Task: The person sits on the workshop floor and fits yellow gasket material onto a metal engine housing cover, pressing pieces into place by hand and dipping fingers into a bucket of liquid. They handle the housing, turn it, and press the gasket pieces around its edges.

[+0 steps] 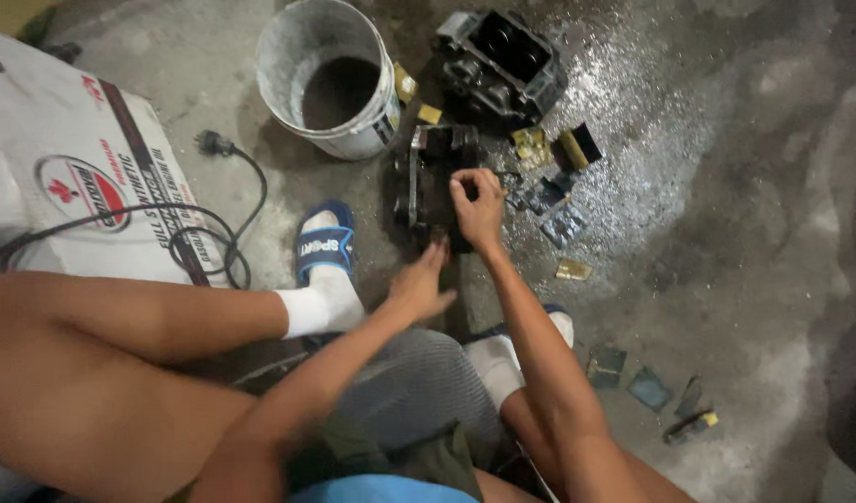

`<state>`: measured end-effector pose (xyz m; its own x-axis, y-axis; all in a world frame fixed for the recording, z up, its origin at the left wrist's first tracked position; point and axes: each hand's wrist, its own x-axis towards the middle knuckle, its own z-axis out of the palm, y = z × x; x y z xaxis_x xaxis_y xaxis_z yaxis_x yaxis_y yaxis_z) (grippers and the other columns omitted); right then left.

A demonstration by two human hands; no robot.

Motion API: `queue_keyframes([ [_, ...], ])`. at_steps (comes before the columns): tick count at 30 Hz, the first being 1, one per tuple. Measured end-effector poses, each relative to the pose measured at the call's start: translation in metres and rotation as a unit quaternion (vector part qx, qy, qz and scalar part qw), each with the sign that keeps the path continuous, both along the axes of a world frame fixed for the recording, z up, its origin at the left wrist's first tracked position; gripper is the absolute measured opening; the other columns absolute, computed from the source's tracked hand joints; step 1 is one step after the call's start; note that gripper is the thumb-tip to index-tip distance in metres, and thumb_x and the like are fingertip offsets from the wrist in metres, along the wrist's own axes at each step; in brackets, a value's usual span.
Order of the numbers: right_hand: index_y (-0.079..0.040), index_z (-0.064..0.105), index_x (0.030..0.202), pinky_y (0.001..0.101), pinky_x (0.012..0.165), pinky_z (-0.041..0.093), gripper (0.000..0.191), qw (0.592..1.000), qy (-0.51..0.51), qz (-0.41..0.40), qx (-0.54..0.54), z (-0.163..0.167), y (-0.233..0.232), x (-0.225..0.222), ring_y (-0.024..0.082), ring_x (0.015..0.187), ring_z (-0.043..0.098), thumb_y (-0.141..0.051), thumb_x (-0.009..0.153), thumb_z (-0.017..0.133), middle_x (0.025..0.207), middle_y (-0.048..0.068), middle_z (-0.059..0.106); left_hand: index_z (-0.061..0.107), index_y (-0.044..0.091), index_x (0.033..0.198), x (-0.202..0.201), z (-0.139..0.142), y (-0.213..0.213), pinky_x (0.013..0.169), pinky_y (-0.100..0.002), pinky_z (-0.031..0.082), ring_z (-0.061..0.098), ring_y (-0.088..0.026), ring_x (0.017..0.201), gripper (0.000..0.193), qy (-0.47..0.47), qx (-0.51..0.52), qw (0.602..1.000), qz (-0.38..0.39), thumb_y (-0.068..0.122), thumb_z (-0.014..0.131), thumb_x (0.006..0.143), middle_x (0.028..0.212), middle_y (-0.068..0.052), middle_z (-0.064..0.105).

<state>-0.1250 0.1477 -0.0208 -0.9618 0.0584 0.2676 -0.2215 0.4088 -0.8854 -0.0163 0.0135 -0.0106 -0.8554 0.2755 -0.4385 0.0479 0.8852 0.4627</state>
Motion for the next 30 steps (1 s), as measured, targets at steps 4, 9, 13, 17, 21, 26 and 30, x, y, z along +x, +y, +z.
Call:
queue_keyframes([
  [4,-0.005,0.071,0.094,0.0386,0.087,0.051,0.01,1.0,0.008,-0.012,0.022,-0.001,0.001,-0.004,0.028,0.095,0.065,-0.014,0.09,0.073,0.095,0.011,0.068,0.01,0.014,0.162,0.015,0.013,-0.01,0.085,-0.053,0.057,0.069,-0.043,0.1,0.112,-0.049,-0.045,0.998,-0.018,0.04,0.079,0.077,0.17,-0.007,0.021],
  [9,-0.006,0.071,0.096,0.0371,0.082,0.053,0.011,0.999,-0.044,-0.012,-0.01,0.0,0.0,-0.001,0.026,0.092,0.066,-0.015,0.091,0.072,0.095,0.01,0.067,0.022,0.019,0.162,0.001,0.0,-0.007,0.085,-0.051,0.059,0.07,-0.041,0.104,0.102,0.044,0.012,0.999,0.008,0.038,0.08,0.08,0.166,-0.007,0.038],
  [13,-0.006,0.071,0.096,0.038,0.086,0.052,0.009,0.999,0.013,-0.002,0.029,0.009,-0.001,0.002,0.027,0.095,0.065,-0.013,0.092,0.072,0.096,0.01,0.069,0.014,0.011,0.163,-0.01,-0.015,0.002,0.087,-0.052,0.057,0.07,-0.041,0.102,0.113,-0.006,-0.067,0.997,0.035,0.039,0.082,0.077,0.16,-0.011,0.038],
  [17,-0.006,0.071,0.093,0.0364,0.082,0.053,0.009,1.0,-0.003,0.001,0.016,0.018,-0.003,-0.002,0.026,0.089,0.065,-0.013,0.09,0.072,0.092,0.01,0.067,0.014,0.014,0.163,-0.011,-0.007,0.004,0.088,-0.051,0.057,0.068,-0.043,0.103,0.111,-0.026,-0.074,0.997,-0.001,0.037,0.08,0.077,0.161,-0.012,0.035],
  [21,-0.006,0.071,0.093,0.0372,0.081,0.052,0.007,1.0,0.018,-0.007,0.023,0.021,-0.003,-0.003,0.027,0.09,0.064,-0.012,0.091,0.072,0.092,0.01,0.067,0.02,0.009,0.164,-0.016,-0.005,0.006,0.092,-0.05,0.057,0.068,-0.04,0.11,0.105,-0.01,-0.077,0.996,0.033,0.034,0.079,0.08,0.151,-0.016,0.049],
  [26,-0.006,0.071,0.094,0.0355,0.078,0.052,0.008,1.0,0.002,0.007,0.027,0.02,-0.002,-0.002,0.025,0.086,0.064,-0.014,0.094,0.072,0.092,0.009,0.067,0.024,0.01,0.158,-0.016,-0.013,0.003,0.088,-0.05,0.057,0.067,-0.039,0.11,0.102,0.013,-0.02,0.999,0.022,0.029,0.08,0.075,0.161,-0.014,0.038],
  [30,-0.006,0.07,0.095,0.0355,0.08,0.053,0.009,1.0,0.017,0.003,0.017,0.023,-0.003,-0.003,0.025,0.087,0.065,-0.014,0.092,0.072,0.093,0.009,0.067,0.027,0.009,0.161,-0.015,-0.015,0.003,0.095,-0.048,0.056,0.067,-0.038,0.114,0.102,-0.031,-0.082,0.996,-0.007,0.032,0.081,0.076,0.155,-0.013,0.046],
])
